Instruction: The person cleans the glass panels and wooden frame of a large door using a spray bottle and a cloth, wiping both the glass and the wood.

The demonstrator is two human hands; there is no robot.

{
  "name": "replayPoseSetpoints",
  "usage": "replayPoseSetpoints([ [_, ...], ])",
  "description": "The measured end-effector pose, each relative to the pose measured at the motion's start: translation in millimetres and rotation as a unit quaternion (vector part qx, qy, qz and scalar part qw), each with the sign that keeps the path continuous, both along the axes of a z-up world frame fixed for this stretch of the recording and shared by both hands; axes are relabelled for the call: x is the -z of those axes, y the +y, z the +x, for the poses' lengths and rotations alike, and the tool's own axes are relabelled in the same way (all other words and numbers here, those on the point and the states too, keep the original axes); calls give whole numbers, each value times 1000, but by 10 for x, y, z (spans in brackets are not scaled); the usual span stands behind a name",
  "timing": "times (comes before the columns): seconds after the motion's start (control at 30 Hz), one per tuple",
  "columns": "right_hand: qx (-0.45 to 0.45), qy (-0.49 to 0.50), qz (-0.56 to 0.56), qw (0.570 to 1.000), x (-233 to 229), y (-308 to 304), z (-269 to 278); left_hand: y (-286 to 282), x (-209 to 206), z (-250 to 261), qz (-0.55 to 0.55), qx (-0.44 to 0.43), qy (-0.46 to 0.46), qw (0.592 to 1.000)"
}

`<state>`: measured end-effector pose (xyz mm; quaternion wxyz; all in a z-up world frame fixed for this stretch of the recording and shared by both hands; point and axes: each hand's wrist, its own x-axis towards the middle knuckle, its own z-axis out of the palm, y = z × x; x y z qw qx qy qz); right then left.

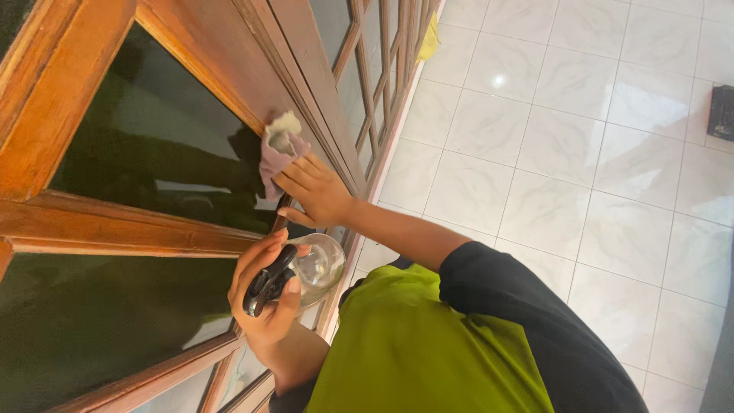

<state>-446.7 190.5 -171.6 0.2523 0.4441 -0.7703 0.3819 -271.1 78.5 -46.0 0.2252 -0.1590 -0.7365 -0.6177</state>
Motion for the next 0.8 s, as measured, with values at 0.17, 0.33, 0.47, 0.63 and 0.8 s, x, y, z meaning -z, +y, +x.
replayPoseSetpoints([
  [0.17,37,-52,-2,998,499,-26,337,70,-34,35,-26,-8,-36,999],
  [0.33,62,-116,-36,991,489,-47,574,122,-79,232,-45,-19,-32,998],
  [0.47,74,-171,-84,979,355,-213,747,118,-74,506,-117,-61,-4,991],
  [0.63,6,-254,-148,956,267,-462,1227,215,32,1092,-49,-52,-24,997],
  [0.8,-76,-366,-271,887,722,-445,1212,276,216,1766,23,-68,-33,997],
])
